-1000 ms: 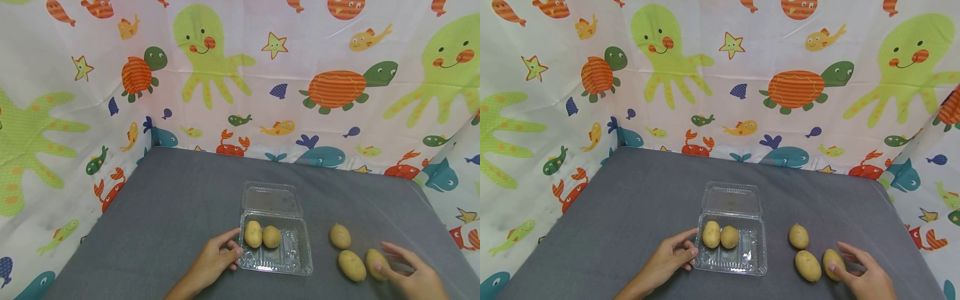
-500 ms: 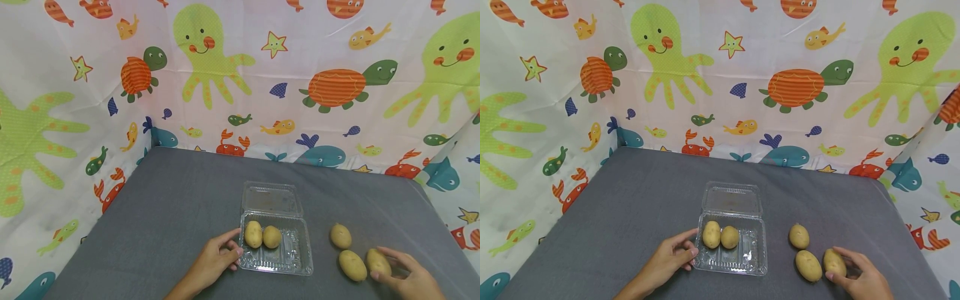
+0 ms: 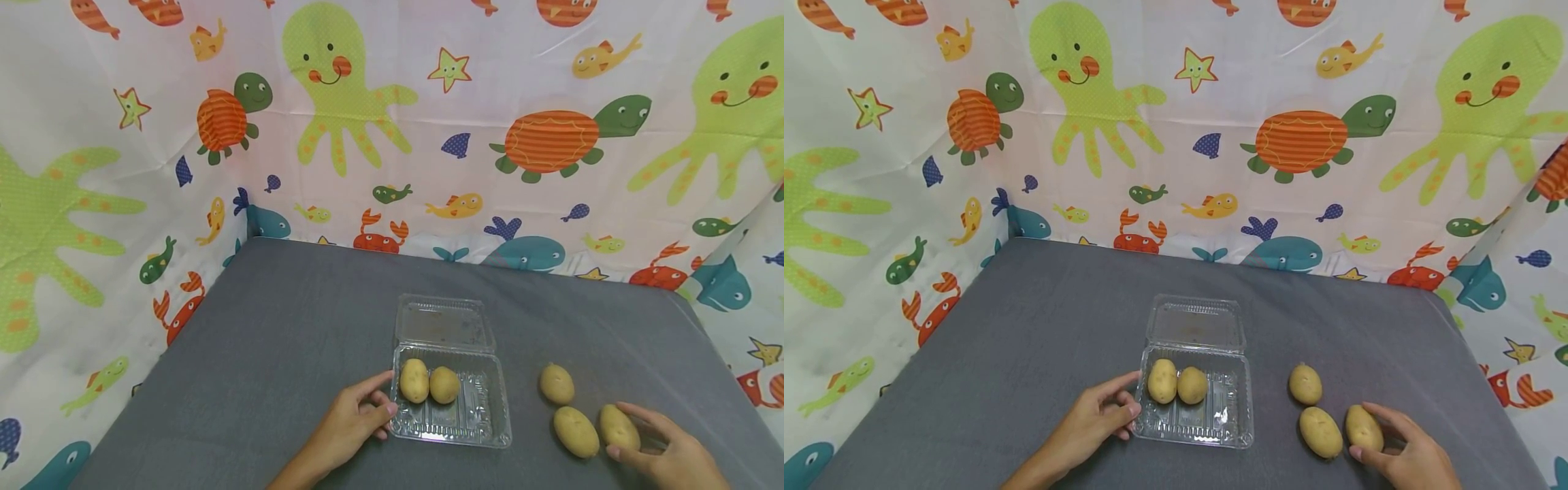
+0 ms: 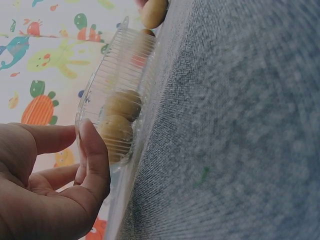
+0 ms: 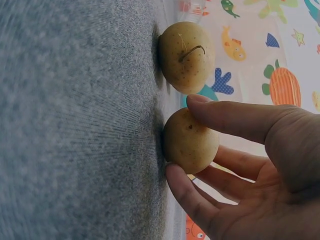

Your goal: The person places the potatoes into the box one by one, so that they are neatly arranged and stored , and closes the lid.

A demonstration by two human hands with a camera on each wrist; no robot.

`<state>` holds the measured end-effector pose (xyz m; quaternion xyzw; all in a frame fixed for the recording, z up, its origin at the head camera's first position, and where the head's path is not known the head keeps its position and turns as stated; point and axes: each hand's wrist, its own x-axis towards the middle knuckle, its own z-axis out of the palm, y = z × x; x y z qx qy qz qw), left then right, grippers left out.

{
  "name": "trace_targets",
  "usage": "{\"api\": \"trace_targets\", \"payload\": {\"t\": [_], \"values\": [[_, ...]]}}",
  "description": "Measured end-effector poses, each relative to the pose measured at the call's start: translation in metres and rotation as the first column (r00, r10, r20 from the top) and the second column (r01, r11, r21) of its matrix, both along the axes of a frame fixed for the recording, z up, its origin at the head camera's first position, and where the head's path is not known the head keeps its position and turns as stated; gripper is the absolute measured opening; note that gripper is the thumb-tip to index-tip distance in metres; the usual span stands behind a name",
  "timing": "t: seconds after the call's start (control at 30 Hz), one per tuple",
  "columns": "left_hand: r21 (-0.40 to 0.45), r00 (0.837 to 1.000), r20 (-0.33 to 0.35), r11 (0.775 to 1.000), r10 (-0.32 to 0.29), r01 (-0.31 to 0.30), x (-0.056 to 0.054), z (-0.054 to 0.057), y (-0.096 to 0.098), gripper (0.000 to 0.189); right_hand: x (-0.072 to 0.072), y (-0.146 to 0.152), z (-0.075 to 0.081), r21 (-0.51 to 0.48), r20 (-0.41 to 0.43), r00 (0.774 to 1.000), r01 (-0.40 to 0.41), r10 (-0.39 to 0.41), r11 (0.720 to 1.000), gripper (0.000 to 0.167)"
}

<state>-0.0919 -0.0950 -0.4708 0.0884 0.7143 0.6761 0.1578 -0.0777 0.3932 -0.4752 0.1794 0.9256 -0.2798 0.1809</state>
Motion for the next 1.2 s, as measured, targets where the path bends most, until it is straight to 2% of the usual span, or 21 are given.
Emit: {"api": "trace_targets", "payload": {"t": [0.2, 0.63, 0.9, 1.2], "values": [[0.006, 1.000, 0.004, 1.000, 0.002, -0.002, 0.0002, -0.0011, -0.0007, 0.061, 0.0003, -0.0011, 0.0002, -0.004, 0.002, 1.000, 0.019, -0.019, 1.000, 0.119], [0.004, 1.000, 0.005, 1.000, 0.001, -0.001, 0.0004, -0.0003, -0.0007, 0.061, -0.0005, -0.0043, 0.0027, 0.002, -0.011, 1.000, 0.004, -0.004, 1.000, 0.120], [0.009, 1.000, 0.012, 1.000, 0.002, -0.002, 0.0003, -0.0006, -0.0005, 0.061, -0.0002, -0.0027, -0.0026, 0.017, -0.026, 0.999, 0.037, -0.036, 0.999, 0.121], [0.006, 1.000, 0.011, 1.000, 0.005, -0.005, 0.0004, 0.0004, -0.0001, 0.061, 0.0009, -0.0052, 0.0006, 0.001, -0.044, 0.997, 0.061, -0.061, 0.998, 0.120]]}}
